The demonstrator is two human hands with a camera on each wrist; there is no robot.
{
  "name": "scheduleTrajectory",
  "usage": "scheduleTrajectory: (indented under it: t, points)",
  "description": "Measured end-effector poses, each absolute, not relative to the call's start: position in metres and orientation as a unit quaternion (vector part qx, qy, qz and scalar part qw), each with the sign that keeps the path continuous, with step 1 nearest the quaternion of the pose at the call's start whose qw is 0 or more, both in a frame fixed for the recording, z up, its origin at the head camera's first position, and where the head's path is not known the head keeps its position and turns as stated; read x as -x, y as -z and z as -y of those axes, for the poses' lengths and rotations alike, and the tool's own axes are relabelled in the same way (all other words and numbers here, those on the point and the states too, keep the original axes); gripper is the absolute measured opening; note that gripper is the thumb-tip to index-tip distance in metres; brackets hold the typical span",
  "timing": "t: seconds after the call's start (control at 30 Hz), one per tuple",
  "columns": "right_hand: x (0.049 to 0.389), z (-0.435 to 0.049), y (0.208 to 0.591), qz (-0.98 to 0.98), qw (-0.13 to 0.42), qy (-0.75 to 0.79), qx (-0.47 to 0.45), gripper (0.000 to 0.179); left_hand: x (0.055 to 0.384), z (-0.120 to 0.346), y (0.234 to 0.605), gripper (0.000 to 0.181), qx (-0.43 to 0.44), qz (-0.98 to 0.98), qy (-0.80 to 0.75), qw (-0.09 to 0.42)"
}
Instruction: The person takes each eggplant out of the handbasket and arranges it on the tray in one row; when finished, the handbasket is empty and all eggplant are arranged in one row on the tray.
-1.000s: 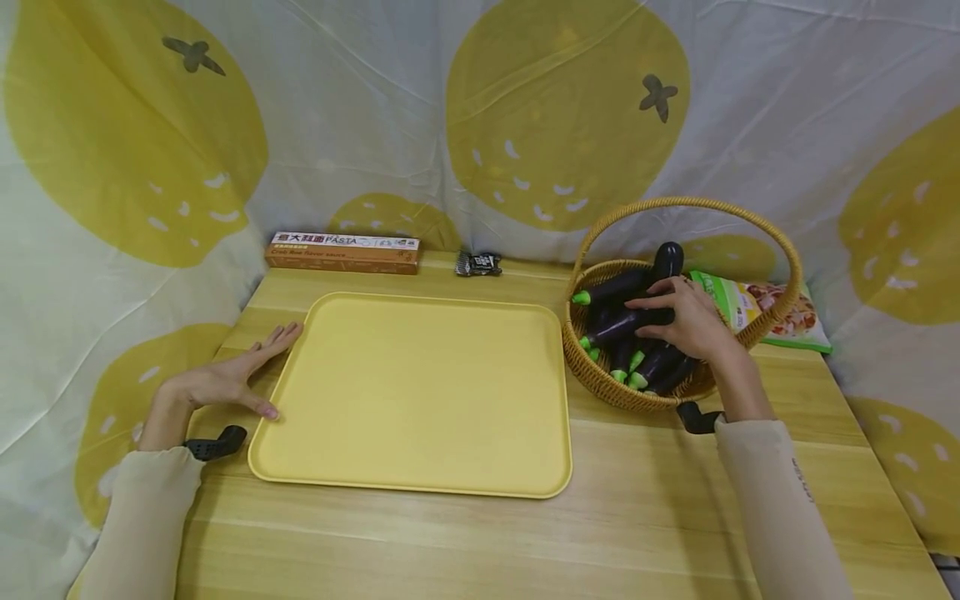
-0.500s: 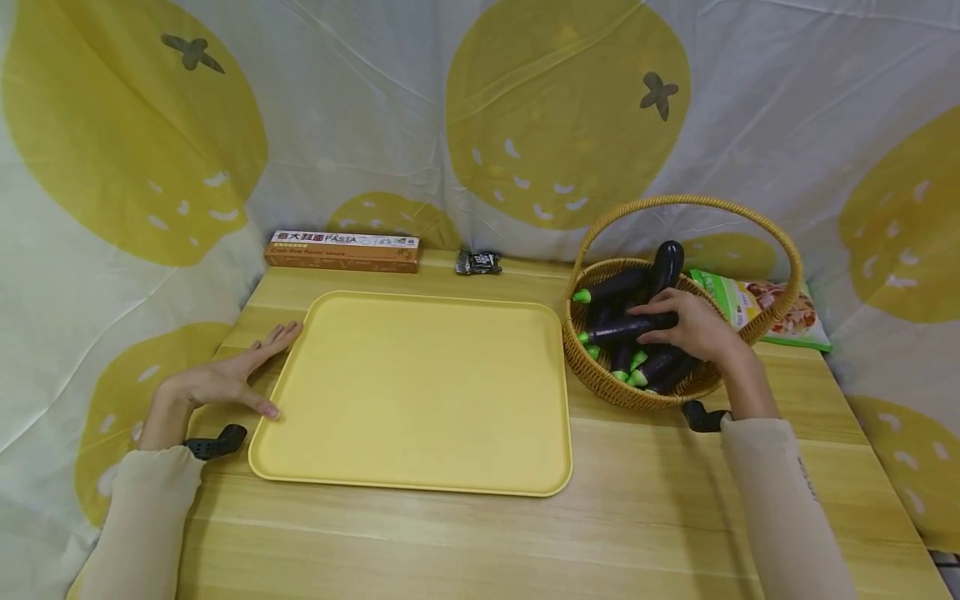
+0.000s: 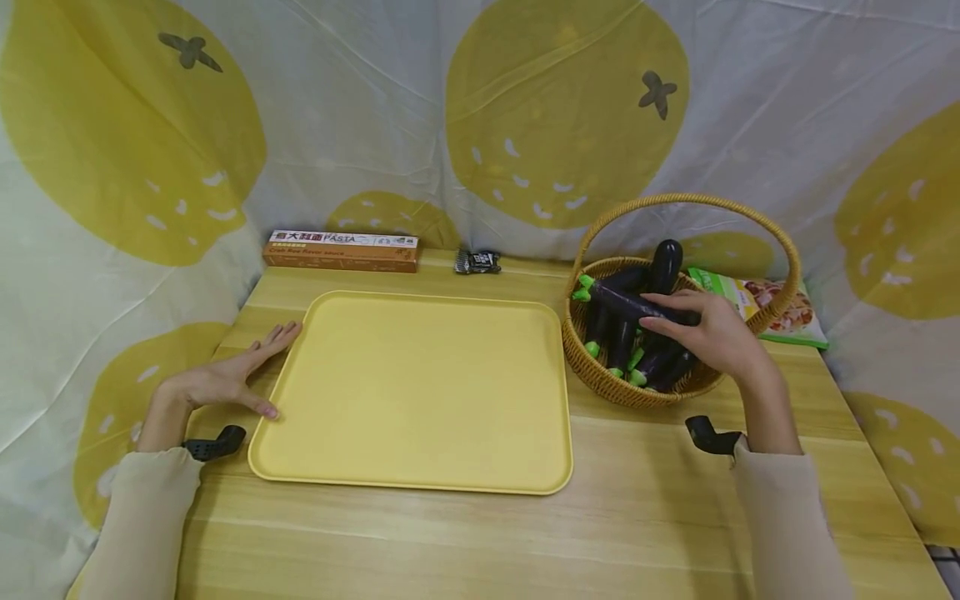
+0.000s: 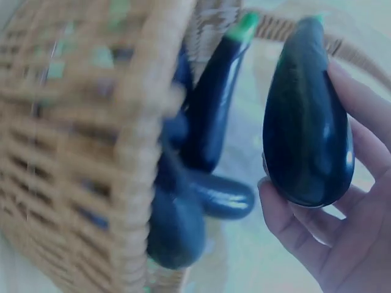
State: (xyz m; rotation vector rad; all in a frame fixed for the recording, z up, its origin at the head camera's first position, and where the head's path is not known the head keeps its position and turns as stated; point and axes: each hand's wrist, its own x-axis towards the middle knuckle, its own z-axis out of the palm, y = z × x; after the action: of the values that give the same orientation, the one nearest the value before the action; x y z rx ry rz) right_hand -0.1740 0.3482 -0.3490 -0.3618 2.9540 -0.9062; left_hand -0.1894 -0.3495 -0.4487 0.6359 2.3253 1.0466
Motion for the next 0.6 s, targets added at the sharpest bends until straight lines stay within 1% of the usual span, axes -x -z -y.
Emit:
scheduleTrajectory:
  t: [0.3,0.43,0.6]
  points:
    - [0.142,-0.318,0.337,-0.934,0.018,0.341,0.102,0.046,0.188,0.35,0.449,0.13,-0.23,-0.851,-0.395,0.259]
    - [0.138,-0.299,0.337,-0.923,0.029,0.367,0.115,0.046,0.189,0.35,0.45,0.131,-0.228,-0.847,-0.402,0.262]
    - [0.142,-0.263,0.344,-0.9,0.057,0.408,0.141,0.047,0.19,0.349,0.45,0.13,-0.23,-0.843,-0.409,0.262]
